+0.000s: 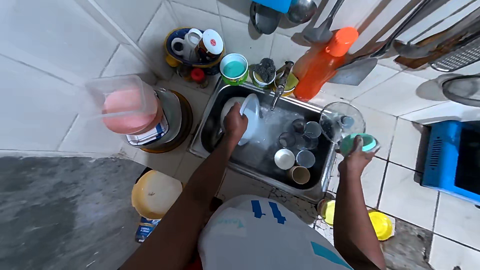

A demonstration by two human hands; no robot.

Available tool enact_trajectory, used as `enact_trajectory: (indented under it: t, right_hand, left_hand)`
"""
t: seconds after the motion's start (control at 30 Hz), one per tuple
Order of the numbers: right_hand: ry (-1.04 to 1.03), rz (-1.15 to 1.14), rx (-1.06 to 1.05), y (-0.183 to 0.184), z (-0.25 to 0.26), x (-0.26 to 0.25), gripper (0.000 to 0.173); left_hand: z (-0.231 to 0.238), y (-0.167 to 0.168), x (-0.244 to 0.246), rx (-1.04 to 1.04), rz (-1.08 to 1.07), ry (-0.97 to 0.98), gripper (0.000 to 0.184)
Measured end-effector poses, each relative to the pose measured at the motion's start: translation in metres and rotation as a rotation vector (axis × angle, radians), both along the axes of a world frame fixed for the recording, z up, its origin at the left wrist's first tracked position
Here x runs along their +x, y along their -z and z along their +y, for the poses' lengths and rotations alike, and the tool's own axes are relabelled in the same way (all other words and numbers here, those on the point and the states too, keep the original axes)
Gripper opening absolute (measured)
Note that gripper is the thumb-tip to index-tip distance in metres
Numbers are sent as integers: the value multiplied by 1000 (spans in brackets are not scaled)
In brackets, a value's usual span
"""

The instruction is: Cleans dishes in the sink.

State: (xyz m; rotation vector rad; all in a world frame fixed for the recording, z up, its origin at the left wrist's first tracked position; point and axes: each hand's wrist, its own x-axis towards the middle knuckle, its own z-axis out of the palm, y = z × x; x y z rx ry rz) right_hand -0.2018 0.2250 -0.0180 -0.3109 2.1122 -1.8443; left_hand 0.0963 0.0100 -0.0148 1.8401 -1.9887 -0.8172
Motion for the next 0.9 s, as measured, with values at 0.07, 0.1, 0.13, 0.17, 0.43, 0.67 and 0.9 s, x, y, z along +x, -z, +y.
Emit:
enact_trajectory:
  t: [0.07,0.1,0.13,0.17,0.43,0.67,0.9]
  right_hand:
    - [-89,-17,15,-2,-4,30,58]
    - [-143,-24,40,-3,-6,45,58]
    - [-213,-24,85,-4,-7,61,56]
    - [-302,-14,130,-5,-7,76,53]
    - [-921,-441,468,23,2,173,46]
    - [-1307,-68,585,23,-27,206,45]
    - [-1397,1492,-293,19,-104,177,40]
  left_hand:
    - [1,-18,-1,-43,-82,87,34]
    - [2,-23,-1,-66,-113,130,34]
    - [2,-25,0,-85,-135,171,35]
    - [3,-26,2,-115,-159,210,34]
    - [20,-10,46,-634,-164,617,19]
    - [36,-44,54,-454,-240,460,27]
    - [30,-67,77,25,-93,341,39]
